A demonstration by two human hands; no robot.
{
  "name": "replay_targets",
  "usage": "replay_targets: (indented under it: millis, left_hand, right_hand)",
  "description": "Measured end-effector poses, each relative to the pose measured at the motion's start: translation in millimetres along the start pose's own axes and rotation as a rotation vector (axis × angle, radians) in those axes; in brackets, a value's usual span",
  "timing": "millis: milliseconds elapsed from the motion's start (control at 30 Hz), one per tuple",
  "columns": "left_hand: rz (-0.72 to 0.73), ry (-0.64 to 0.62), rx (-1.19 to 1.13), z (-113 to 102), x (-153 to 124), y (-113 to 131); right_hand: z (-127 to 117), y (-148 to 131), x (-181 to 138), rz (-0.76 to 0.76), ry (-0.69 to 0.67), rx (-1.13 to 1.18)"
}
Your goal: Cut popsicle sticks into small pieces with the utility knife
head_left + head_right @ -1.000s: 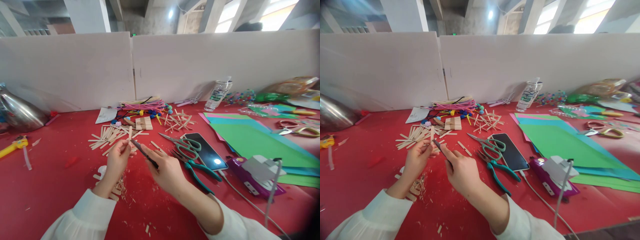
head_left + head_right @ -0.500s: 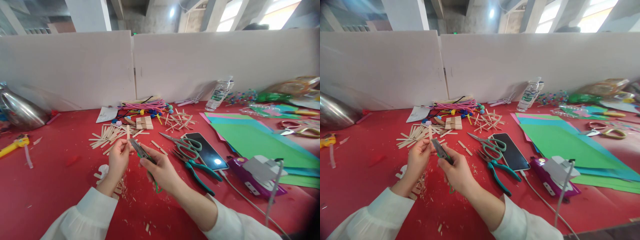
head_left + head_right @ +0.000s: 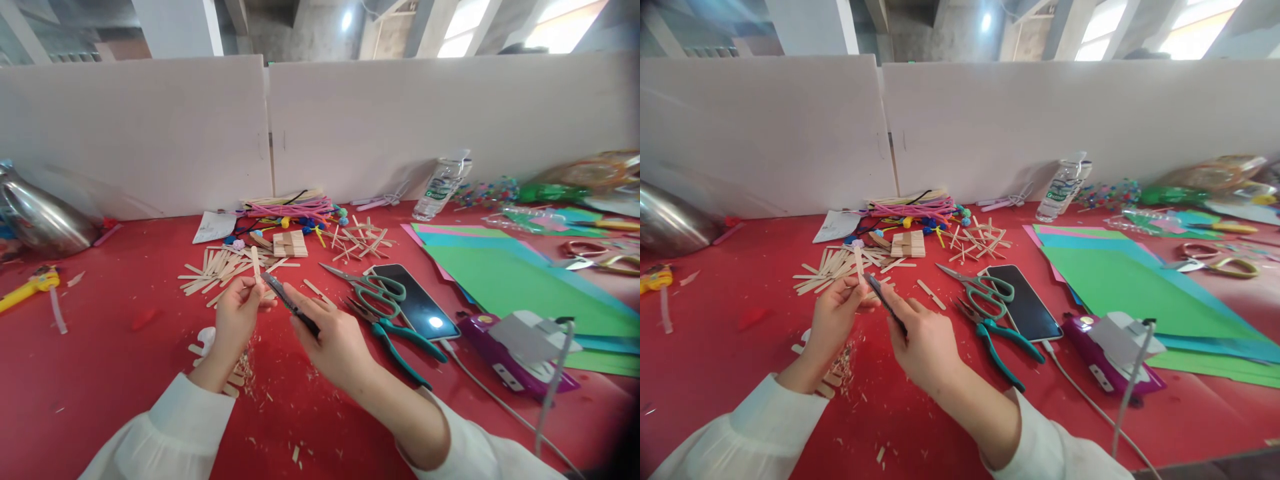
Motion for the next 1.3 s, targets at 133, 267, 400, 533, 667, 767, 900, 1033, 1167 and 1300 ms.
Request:
replay_targets:
  millis: [133,267,400,533,667,767,900,1033,1167,1300]
  left_hand:
    - [0.004,-0.020,0.042,2,-1,2]
    - [0.028,-0.043,0.075,3,-2,2]
    - [0.094,-0.058,0.126,1,-2,3]
    - [0.156,-0.053,0.149,1,-4,4]
    - [0.144,-0.049,0.136,1,-6,2]
    - [0.131,-0.040,0.138,1,-6,2]
    - [0.162,-0.037,0.153,1,-4,1]
    - [0.186,-0.017,0.223,-3,3,-3]
    - [0.168,-0.005,0.175,-5,9,-6]
    - [0.069,0.039,0.107,-7,10,-9]
  right_hand:
    - [3,-1,0,-0.012,-0.038,-0.013]
    - [3,-2,0,-0.026,-0.032,-0.085]
    - [7,-5,-3,-0.030,-0.039,-0.034]
    - [16,-8,-6,0.000,-0.056,0.151]
    - [23,-11,-8,0.018,-0.073,0.141]
    - [25,-11,-9,0.037,-0.087,0.164]
    - [26,-6,-7,0.120,-0.087,0.427]
    - [44,-1,-4,0.310,-0.201,0.795]
    - [56,2,-6,0.467,-0.313,1.044]
    - [36,7,-1,0.293,-0.190,0.773]
Point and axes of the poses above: each hand's wrist, its own x-axis towards the middle knuckle, its own z-axis out of the palm, y = z × x, the point moved 9 cm from there along x, towards the middle knuckle, and after that the axes turned 15 degrees about -x, right-handed, at the moved point
